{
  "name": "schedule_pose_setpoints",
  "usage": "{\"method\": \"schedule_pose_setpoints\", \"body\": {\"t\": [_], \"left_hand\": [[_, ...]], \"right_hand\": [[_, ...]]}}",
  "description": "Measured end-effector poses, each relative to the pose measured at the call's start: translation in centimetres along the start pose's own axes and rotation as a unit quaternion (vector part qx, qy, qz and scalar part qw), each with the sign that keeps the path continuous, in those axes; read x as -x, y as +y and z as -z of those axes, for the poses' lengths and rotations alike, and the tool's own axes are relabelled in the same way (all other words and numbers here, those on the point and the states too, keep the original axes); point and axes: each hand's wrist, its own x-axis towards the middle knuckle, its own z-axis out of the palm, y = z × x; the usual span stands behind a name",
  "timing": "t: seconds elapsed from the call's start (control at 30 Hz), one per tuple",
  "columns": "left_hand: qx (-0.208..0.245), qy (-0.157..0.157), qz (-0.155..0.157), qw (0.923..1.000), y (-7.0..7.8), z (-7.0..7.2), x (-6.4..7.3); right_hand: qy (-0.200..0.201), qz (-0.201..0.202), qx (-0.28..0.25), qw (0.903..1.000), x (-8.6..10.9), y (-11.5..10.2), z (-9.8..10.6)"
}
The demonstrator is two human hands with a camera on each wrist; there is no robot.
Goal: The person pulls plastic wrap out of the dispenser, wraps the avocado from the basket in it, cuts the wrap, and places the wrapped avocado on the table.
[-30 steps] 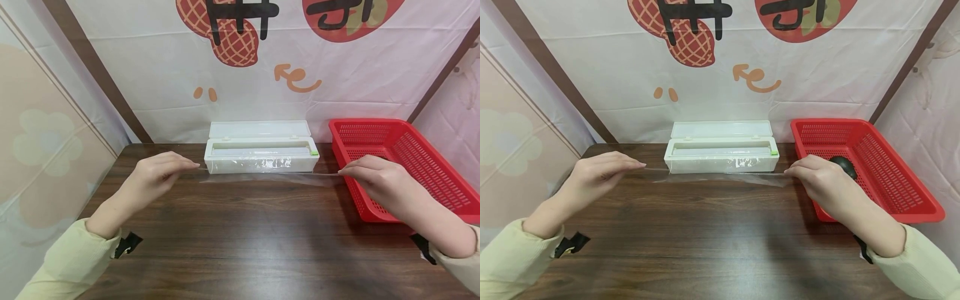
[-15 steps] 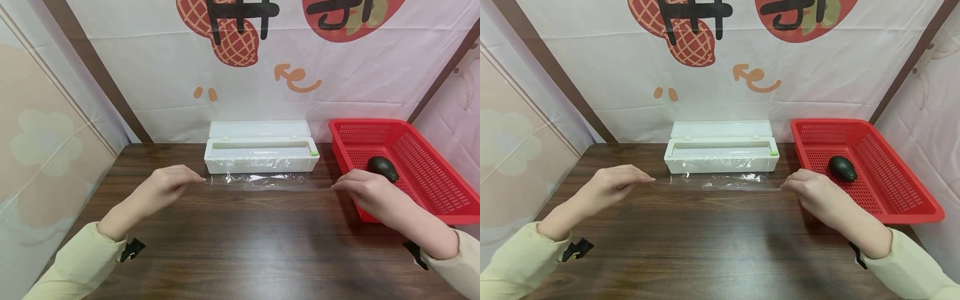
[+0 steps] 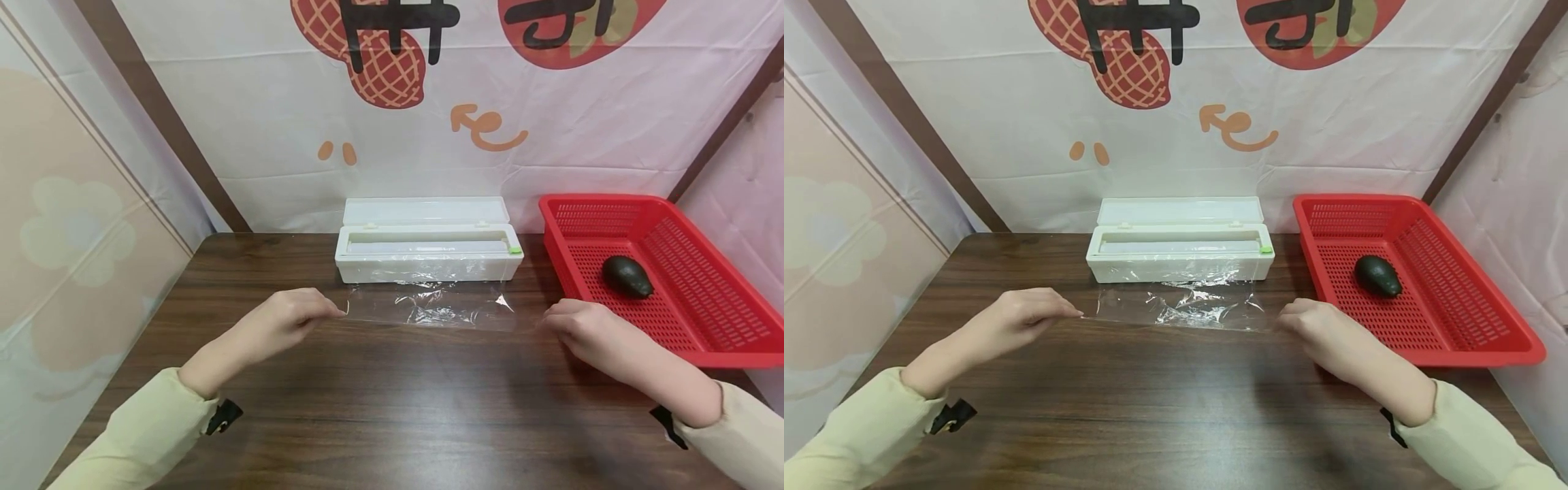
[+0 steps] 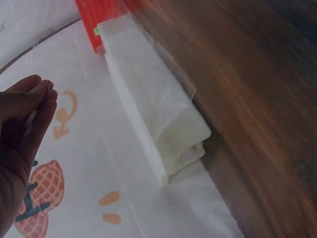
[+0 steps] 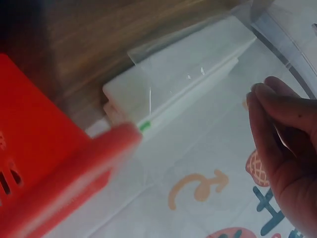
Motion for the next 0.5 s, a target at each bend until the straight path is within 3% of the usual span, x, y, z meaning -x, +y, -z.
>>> {"method": "schedule_pose_setpoints", "body": {"t": [0.27,0.5], "left_hand": [[0.007,-0.051,0.006,0.9987,-0.3,-1.4,0.5],[0.018,-0.094,0.015,0.9953,-0.4,-2.4,1.0]], "right_hand": [[-0.082,-0.057,0.002,0.9950,0.4,-0.6,-0.9],[-0.107,-0.052,-0.030,0.9924,1.0,-0.6,-2.1]]}}
